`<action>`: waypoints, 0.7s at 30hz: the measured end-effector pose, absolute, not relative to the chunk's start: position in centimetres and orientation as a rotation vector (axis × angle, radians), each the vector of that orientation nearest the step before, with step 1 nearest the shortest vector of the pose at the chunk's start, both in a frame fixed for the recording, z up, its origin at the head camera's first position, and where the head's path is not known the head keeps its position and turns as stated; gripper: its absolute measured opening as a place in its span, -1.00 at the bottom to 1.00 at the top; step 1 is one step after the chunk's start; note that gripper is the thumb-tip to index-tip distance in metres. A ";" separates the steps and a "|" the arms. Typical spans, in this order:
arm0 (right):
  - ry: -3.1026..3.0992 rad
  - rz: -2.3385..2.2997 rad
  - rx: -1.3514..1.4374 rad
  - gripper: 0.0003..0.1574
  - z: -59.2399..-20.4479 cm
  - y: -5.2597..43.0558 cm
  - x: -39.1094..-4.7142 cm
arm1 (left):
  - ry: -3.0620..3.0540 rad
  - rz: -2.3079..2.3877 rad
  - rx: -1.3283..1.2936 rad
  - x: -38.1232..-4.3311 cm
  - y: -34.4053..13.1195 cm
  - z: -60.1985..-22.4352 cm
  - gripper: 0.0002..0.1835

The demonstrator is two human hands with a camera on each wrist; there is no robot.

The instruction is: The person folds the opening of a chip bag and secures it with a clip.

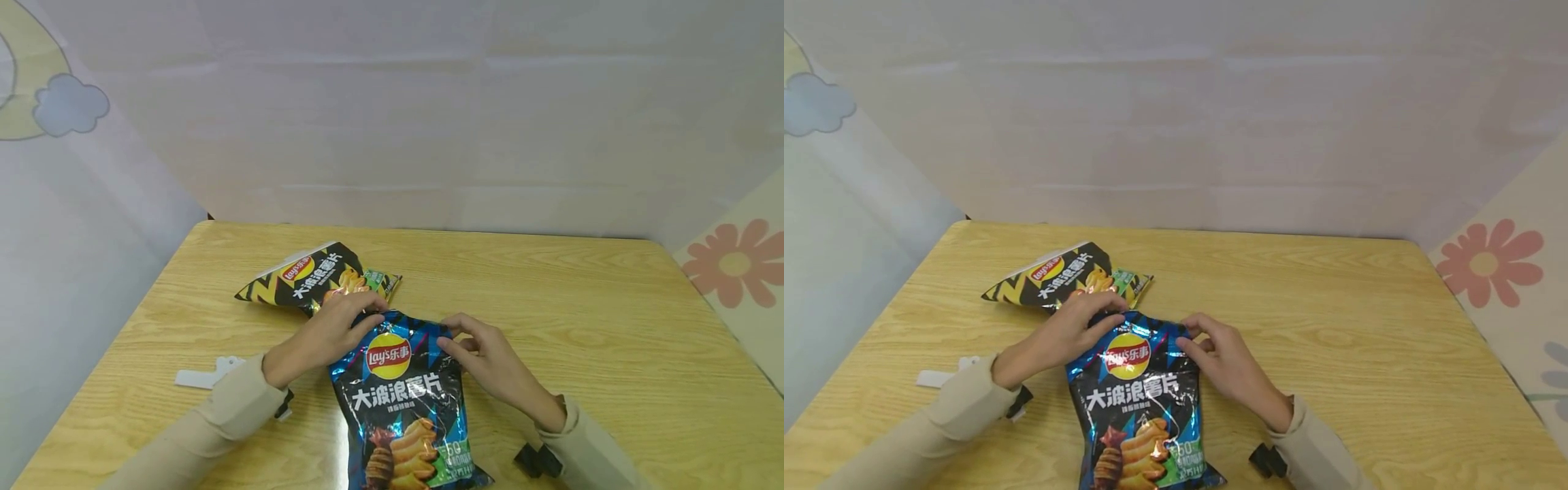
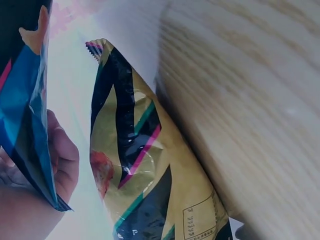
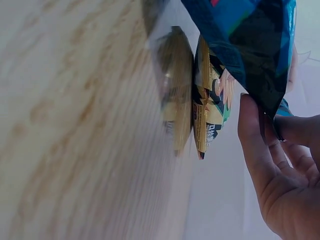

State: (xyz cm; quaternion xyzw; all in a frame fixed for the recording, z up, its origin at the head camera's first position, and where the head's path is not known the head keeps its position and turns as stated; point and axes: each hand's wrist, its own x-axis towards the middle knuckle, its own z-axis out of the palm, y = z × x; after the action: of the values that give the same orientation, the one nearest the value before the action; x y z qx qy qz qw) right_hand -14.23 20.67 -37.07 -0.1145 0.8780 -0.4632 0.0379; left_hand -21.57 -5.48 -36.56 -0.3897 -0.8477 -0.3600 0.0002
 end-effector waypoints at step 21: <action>2.701 -1.485 -0.470 -0.75 -37.1 21.0 -13.7 | -2.474 -1.204 -1.430 -21.4 -6.5 -37.1 -0.78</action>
State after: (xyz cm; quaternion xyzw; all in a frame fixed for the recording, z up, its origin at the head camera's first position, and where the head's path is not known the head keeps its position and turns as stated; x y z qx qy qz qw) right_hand -13.75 21.04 -37.10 -0.1506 0.8662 -0.4763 0.0116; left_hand -21.37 -6.50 -37.14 -0.4611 -0.7977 -0.3880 0.0202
